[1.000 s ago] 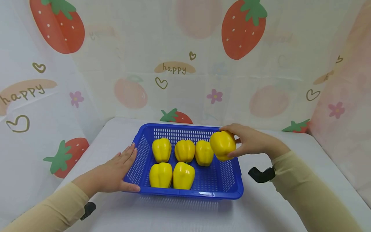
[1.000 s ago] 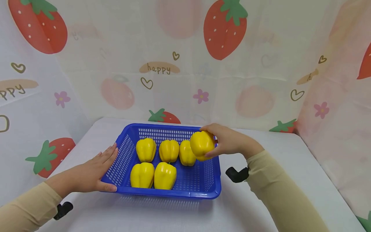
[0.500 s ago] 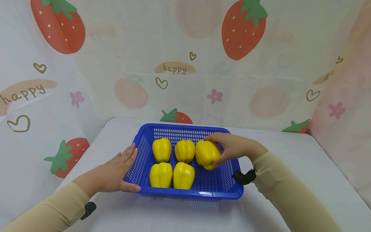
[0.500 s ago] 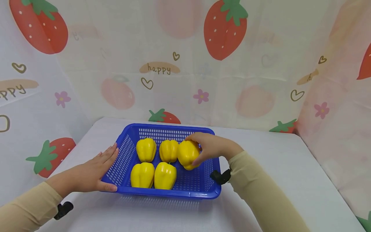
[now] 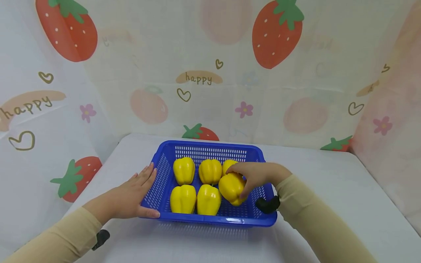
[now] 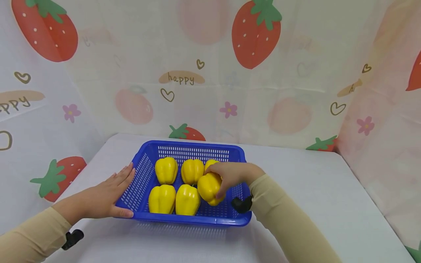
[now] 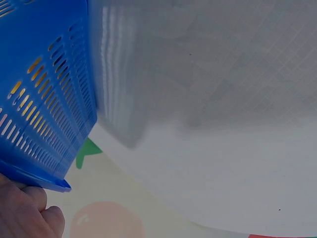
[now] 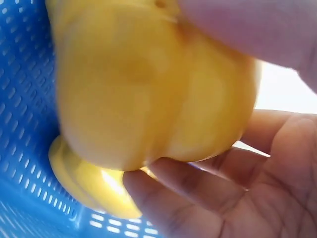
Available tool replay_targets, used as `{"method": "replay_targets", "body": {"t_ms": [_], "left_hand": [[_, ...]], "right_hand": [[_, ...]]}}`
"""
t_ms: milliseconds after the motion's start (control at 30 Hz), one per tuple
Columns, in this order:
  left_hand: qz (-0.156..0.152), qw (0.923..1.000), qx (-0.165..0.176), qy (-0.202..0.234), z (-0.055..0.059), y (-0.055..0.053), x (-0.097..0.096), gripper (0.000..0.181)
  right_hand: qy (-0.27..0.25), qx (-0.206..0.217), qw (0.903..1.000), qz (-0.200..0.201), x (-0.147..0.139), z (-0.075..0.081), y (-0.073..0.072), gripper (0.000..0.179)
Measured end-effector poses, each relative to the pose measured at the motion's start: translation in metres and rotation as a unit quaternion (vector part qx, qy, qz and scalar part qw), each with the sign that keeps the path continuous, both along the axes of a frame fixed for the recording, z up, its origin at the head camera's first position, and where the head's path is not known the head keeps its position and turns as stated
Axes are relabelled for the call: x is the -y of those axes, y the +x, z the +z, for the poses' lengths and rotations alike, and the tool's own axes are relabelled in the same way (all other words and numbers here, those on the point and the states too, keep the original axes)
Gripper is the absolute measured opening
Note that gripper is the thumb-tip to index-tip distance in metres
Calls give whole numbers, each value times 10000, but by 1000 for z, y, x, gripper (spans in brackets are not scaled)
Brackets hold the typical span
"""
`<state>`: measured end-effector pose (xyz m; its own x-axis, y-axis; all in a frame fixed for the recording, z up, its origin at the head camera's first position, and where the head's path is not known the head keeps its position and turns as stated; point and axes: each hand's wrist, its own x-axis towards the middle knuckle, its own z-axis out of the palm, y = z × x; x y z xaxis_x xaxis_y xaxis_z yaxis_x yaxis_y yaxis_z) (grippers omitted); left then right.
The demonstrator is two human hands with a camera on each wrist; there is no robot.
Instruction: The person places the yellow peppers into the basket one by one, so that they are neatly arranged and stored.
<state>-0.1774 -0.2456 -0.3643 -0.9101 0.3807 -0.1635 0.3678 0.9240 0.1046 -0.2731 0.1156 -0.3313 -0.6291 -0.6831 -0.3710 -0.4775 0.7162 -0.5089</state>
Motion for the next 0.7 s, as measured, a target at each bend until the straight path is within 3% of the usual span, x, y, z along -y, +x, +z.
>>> {"method": "replay_targets", "body": {"t_ms": [700], "left_hand": [[-18, 10000, -8, 13, -2, -2, 0, 123]], "right_hand": [[844, 354, 9955, 225, 18, -23, 0, 61]]}}
